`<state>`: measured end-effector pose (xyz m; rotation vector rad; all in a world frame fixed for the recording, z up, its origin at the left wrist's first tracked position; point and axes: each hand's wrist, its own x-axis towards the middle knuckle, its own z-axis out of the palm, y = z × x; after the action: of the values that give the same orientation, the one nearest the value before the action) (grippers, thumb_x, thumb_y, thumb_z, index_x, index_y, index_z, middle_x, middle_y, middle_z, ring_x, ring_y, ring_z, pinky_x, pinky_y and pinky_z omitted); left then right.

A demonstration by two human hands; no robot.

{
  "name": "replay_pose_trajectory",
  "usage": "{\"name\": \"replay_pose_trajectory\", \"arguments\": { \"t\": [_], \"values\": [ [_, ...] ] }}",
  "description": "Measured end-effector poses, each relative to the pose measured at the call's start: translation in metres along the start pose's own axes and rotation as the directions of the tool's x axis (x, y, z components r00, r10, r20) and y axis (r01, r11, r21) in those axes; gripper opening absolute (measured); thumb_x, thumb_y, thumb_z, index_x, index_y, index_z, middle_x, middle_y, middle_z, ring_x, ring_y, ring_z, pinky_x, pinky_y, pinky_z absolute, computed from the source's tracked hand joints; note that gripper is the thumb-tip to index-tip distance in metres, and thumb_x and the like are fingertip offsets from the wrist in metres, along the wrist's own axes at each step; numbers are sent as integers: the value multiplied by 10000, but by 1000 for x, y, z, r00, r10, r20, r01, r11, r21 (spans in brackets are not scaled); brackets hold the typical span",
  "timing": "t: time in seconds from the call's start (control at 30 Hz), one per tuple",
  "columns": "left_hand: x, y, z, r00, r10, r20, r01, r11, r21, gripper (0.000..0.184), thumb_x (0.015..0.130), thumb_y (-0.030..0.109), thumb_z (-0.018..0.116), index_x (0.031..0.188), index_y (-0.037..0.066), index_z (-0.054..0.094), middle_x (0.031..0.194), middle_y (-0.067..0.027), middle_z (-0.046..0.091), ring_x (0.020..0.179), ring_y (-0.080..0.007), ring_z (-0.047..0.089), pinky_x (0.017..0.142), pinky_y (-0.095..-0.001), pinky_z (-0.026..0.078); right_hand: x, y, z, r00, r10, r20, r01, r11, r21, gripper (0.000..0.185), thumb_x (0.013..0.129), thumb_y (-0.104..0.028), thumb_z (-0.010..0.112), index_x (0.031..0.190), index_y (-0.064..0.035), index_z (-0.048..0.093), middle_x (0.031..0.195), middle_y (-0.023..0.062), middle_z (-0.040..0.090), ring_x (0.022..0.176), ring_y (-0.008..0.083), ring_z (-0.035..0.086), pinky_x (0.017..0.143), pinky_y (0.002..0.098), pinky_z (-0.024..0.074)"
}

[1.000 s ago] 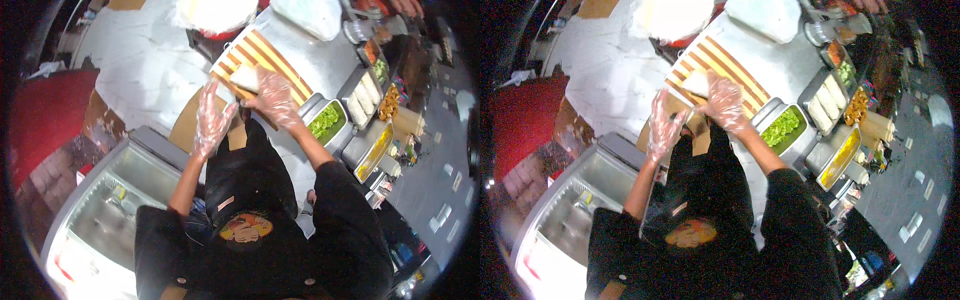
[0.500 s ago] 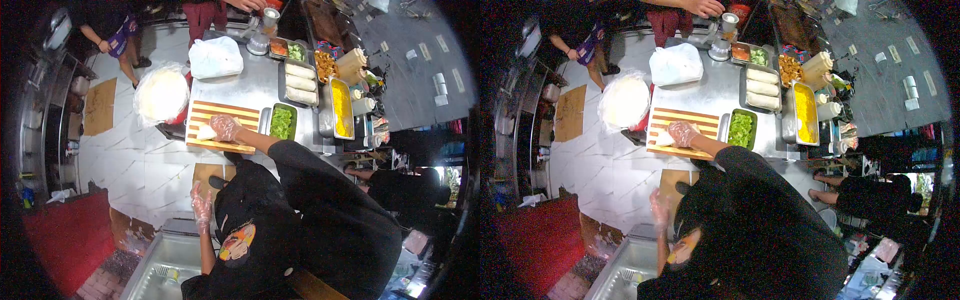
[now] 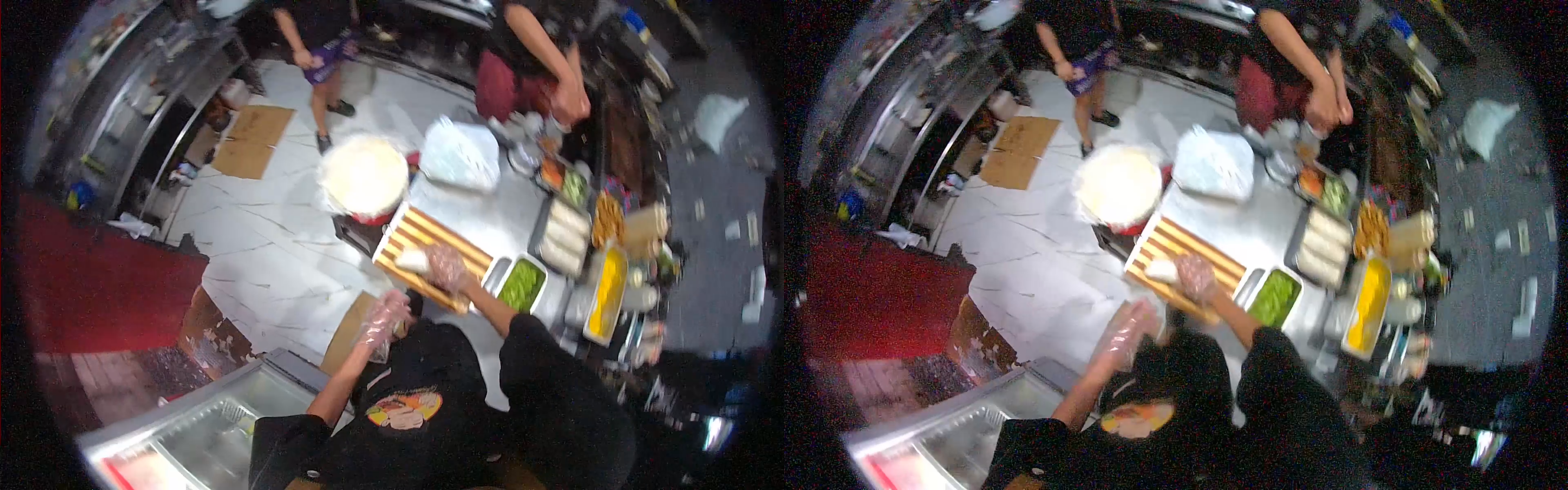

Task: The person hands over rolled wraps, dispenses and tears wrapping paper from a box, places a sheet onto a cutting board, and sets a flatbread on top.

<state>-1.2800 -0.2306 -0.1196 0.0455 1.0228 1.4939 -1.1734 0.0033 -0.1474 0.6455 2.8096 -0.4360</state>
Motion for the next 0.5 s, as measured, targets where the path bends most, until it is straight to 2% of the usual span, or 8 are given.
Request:
{"name": "replay_pose_trajectory", "arguments": {
  "t": [0.03, 0.07, 0.1, 0.17, 0.27, 0.3, 0.37, 0.5],
  "values": [
    [20, -12, 8, 998, -53, -16, 52, 996, -72, 448, 905, 322, 651, 1239, 63, 503, 1073, -72, 595, 912, -189, 594, 820, -324, 514, -1, 15, 17, 982, -139, -125, 135, 990, -42, 772, 838, -545, 570, 1357, 2, 403, 1281, 201, 526, 1227, 325, 480, 1067, 474, 347],
    [48, -33, 3, 994, -108, -21, 104, 984, -143, 437, 908, 336, 647, 1222, 68, 506, 1025, -53, 598, 859, -168, 592, 799, -307, 519, 6, 19, 32, 964, -61, -260, 79, 995, 60, 726, 709, -413, 746, 1299, -75, 495, 1083, 177, 606, 1002, 348, 585, 863, 445, 483],
    [72, -65, -15, 997, 55, 51, -66, 971, 230, 480, 924, 272, 598, 1308, 36, 432, 1177, -111, 546, 1012, -225, 554, 893, -355, 487, 6, 20, 28, 965, -67, -252, 86, 994, 67, 737, 710, -410, 748, 1309, -72, 483, 1105, 181, 594, 1023, 349, 574, 877, 440, 475],
    [103, -63, -9, 987, 118, 106, -136, 974, 181, 565, 926, 228, 564, 1402, 19, 341, 1340, -188, 472, 1174, -297, 505, 989, -402, 452, 10, 15, 14, 970, -62, -236, 82, 994, 75, 761, 712, -403, 752, 1328, -65, 459, 1150, 189, 570, 1065, 350, 551, 907, 431, 459],
    [97, -29, 48, 947, 282, -153, -262, 956, 135, 437, 941, 331, 577, 1273, 70, 466, 1112, -85, 569, 952, -216, 579, 801, -361, 502, 10, -2, -9, 975, -36, -220, 61, 993, 104, 798, 716, -393, 758, 1357, -55, 424, 1217, 202, 534, 1129, 353, 518, 951, 416, 436],
    [94, -16, 66, 937, 273, -218, -265, 962, 65, 405, 946, 365, 581, 1230, 86, 508, 1036, -50, 601, 878, -189, 603, 739, -348, 518, 8, -9, -18, 974, -25, -225, 52, 992, 116, 810, 717, -390, 760, 1366, -51, 412, 1239, 206, 522, 1150, 353, 507, 966, 411, 428],
    [92, 21, 75, 985, 56, -164, -104, 949, -299, 439, 948, 378, 567, 1268, 87, 488, 1087, -77, 607, 939, -224, 614, 783, -383, 532, 4, -26, -34, 969, -4, -249, 42, 988, 148, 836, 720, -383, 764, 1385, -44, 388, 1284, 214, 498, 1192, 355, 485, 996, 402, 413],
    [104, 62, 54, 993, 93, -76, -119, 827, -549, 523, 942, 416, 548, 1341, 94, 444, 1246, -123, 553, 1128, -292, 547, 948, -477, 464, -2, -57, -129, 948, 61, -314, 58, 932, 356, 888, 725, -369, 772, 1424, -31, 341, 1374, 231, 451, 1277, 358, 440, 1055, 382, 382]
  ]
}}
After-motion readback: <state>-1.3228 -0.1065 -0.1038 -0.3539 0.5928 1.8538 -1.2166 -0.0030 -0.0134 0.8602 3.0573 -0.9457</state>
